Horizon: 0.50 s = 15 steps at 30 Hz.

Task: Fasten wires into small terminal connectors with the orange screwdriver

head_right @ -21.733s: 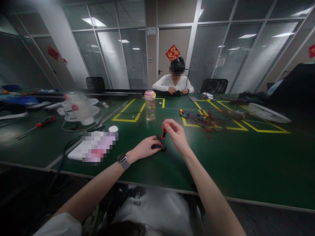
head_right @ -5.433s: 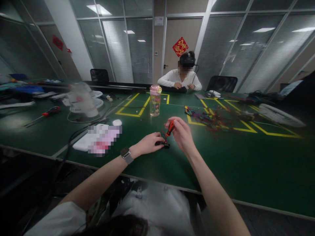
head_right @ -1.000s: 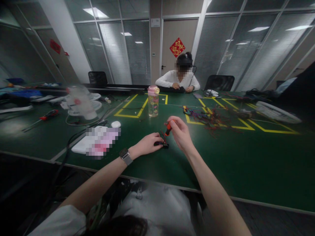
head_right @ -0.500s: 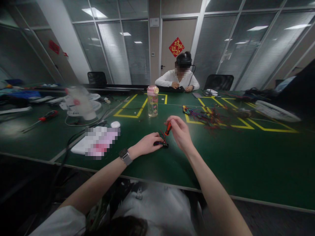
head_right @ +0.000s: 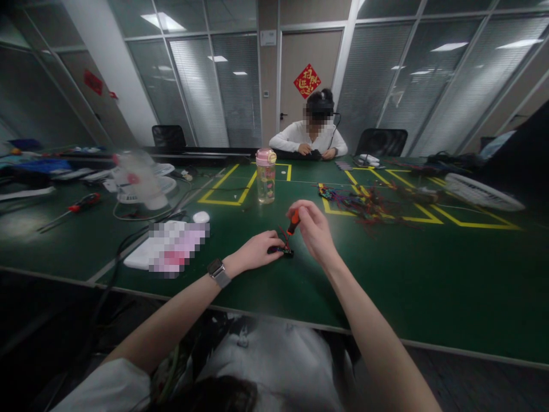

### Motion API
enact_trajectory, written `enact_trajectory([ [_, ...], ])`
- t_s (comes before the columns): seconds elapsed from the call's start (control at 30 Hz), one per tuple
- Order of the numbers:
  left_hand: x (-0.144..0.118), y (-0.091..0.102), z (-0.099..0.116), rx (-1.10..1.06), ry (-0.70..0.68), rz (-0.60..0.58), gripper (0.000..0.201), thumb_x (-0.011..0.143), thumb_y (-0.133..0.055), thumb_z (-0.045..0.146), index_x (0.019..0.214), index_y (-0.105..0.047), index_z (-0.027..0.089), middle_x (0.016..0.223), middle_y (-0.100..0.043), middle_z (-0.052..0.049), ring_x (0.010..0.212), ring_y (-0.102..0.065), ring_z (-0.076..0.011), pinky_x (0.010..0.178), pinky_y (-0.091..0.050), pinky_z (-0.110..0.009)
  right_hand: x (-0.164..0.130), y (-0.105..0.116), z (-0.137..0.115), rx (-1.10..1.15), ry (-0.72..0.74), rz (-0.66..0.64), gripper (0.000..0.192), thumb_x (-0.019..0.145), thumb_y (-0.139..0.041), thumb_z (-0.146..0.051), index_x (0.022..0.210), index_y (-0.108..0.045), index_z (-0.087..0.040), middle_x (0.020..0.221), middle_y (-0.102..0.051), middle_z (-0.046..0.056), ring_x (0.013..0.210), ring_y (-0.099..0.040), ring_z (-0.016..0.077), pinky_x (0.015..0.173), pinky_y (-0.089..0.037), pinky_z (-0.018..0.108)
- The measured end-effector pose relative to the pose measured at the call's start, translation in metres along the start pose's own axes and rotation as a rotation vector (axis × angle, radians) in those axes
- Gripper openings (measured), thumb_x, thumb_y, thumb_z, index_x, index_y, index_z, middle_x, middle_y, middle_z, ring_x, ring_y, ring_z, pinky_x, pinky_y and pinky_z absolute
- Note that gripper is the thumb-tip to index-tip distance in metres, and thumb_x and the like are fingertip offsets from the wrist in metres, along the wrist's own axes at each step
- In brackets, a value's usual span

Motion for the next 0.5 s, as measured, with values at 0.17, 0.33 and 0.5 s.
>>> enact_trajectory([
  [0.17,-0.0002,0.0000,0.0001,-0.001,-0.006,0.002,0.017,0.096,-0.063,0.027,0.105,-0.074,0.018,0.101,-0.064,-0.007,0.093,-0.064,-0.0187,0.085,-0.052,-0.029,-0.0004,-0.0005,0.0003,-0.032,-0.011,-0.023,0.027,0.082,-0.075,-0.051,0.097,-0.071,-0.029,0.085,-0.066,0.000,0.081,-0.062,0.0171,0.085,-0.056,0.035],
  [0.33,-0.0004,-0.0009,-0.0006,0.007,0.001,-0.007,0.017,0.096,-0.063,0.027,0.105,-0.074,0.018,0.102,-0.064,-0.007,0.092,-0.064,-0.0188,0.084,-0.052,-0.029,-0.0016,-0.0067,0.0005,0.032,-0.038,-0.059,0.025,0.086,-0.071,-0.051,0.100,-0.069,-0.030,0.087,-0.068,0.000,0.080,-0.064,0.0166,0.082,-0.056,0.034],
  [0.5,0.0000,-0.0013,-0.0014,-0.006,0.005,-0.004,0.017,0.096,-0.062,0.027,0.106,-0.074,0.019,0.103,-0.064,-0.007,0.094,-0.064,-0.0186,0.086,-0.053,-0.029,-0.0012,-0.0046,0.0003,-0.001,-0.012,-0.038,0.027,0.085,-0.071,-0.053,0.091,-0.066,-0.028,0.087,-0.065,0.001,0.081,-0.063,0.0175,0.081,-0.056,0.035],
])
Point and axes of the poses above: each hand's wrist, its own x-axis towards the middle knuckle, its own y-axis out of the back of the hand, z = x × y, the point moved 10 cm from there along x, towards the middle knuckle
